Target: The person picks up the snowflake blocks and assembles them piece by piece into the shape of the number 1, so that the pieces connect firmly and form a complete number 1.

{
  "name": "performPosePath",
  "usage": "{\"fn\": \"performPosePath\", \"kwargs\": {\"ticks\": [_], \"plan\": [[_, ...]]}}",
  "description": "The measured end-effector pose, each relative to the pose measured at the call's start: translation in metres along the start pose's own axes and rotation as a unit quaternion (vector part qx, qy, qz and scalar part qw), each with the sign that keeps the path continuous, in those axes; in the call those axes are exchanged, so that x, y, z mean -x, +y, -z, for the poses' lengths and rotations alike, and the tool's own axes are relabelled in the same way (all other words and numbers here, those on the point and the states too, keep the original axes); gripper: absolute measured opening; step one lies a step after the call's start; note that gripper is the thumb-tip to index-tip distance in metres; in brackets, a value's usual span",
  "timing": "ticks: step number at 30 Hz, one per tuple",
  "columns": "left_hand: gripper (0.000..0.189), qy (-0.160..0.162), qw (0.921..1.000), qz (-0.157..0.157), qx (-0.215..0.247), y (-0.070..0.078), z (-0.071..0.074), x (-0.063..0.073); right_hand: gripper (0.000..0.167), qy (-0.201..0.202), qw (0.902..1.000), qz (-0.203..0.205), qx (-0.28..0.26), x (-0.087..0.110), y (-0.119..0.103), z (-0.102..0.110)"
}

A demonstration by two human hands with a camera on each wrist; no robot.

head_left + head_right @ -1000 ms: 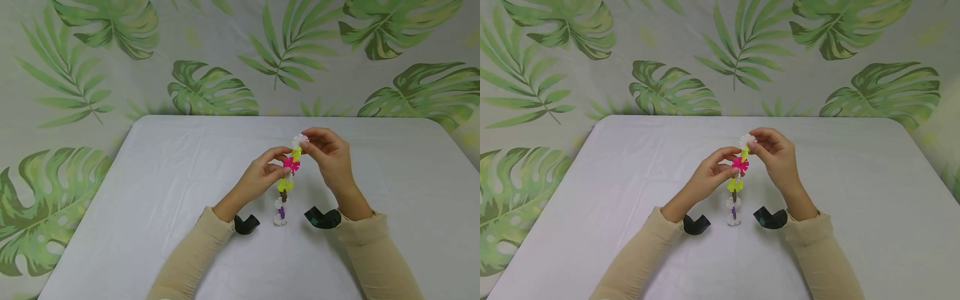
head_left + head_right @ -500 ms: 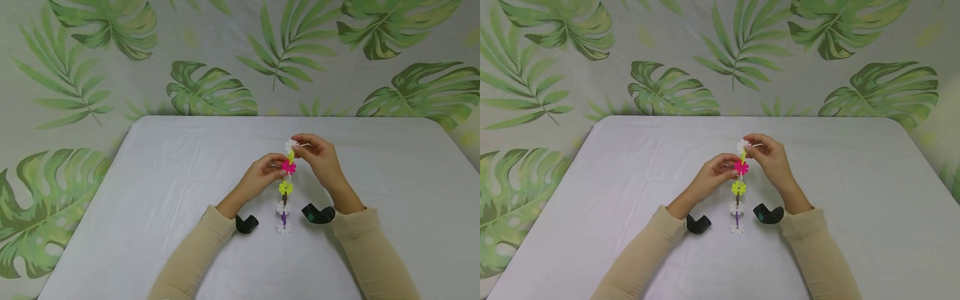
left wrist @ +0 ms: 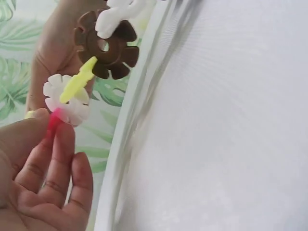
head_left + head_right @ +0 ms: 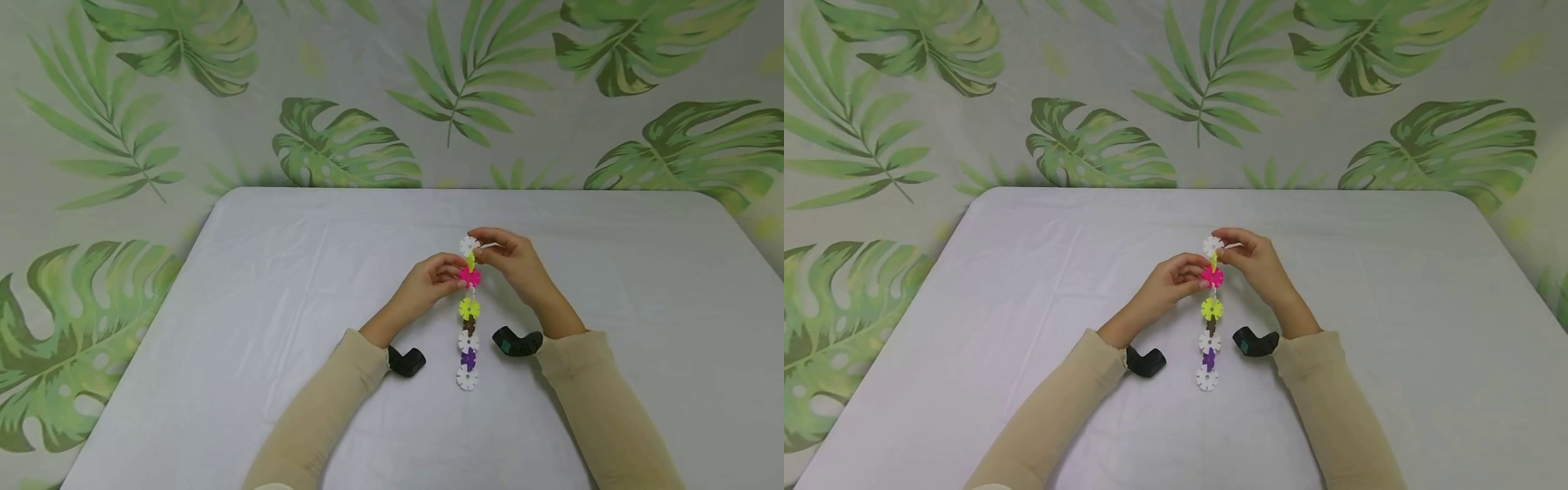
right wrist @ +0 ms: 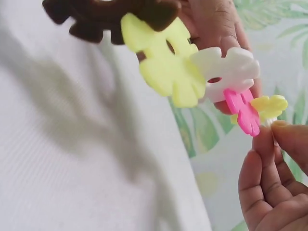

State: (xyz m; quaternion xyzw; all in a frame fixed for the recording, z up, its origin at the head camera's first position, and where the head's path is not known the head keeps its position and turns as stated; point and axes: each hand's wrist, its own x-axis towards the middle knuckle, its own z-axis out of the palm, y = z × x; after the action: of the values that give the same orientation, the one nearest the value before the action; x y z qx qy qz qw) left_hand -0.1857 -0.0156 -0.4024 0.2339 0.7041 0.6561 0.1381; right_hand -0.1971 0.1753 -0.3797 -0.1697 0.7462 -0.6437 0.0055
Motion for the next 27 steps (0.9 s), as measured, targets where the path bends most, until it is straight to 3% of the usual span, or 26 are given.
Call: {"fn": "performPosePath", "kwargs": {"ticks": [5,12,21,24,27], "plan": [[0.029,0.001,0.9995,0.020,-0.023,-0.009,-0.001,-0.005,0.032,-0.006,0.9987,-0.043,0.025,-0.002,0.015,0.003],[0.025,0.026,0.9900,0.053,-0.128,-0.013,-0.006,-0.008,0.030,-0.010,0.9910,-0.110,0.076,-0.005,0.028,0.005],[0.021,0.037,0.9754,0.072,-0.205,-0.008,-0.010,-0.008,0.029,-0.028,0.9814,-0.138,0.131,-0.008,0.031,0.006],[0.021,0.044,0.9723,0.075,-0.217,-0.006,-0.007,-0.007,0.029,-0.023,0.9770,-0.146,0.153,-0.007,0.028,0.008],[0.023,0.058,0.9676,0.075,-0.234,-0.001,0.001,-0.003,0.032,-0.013,0.9743,-0.130,0.184,-0.004,0.022,0.013]]}}
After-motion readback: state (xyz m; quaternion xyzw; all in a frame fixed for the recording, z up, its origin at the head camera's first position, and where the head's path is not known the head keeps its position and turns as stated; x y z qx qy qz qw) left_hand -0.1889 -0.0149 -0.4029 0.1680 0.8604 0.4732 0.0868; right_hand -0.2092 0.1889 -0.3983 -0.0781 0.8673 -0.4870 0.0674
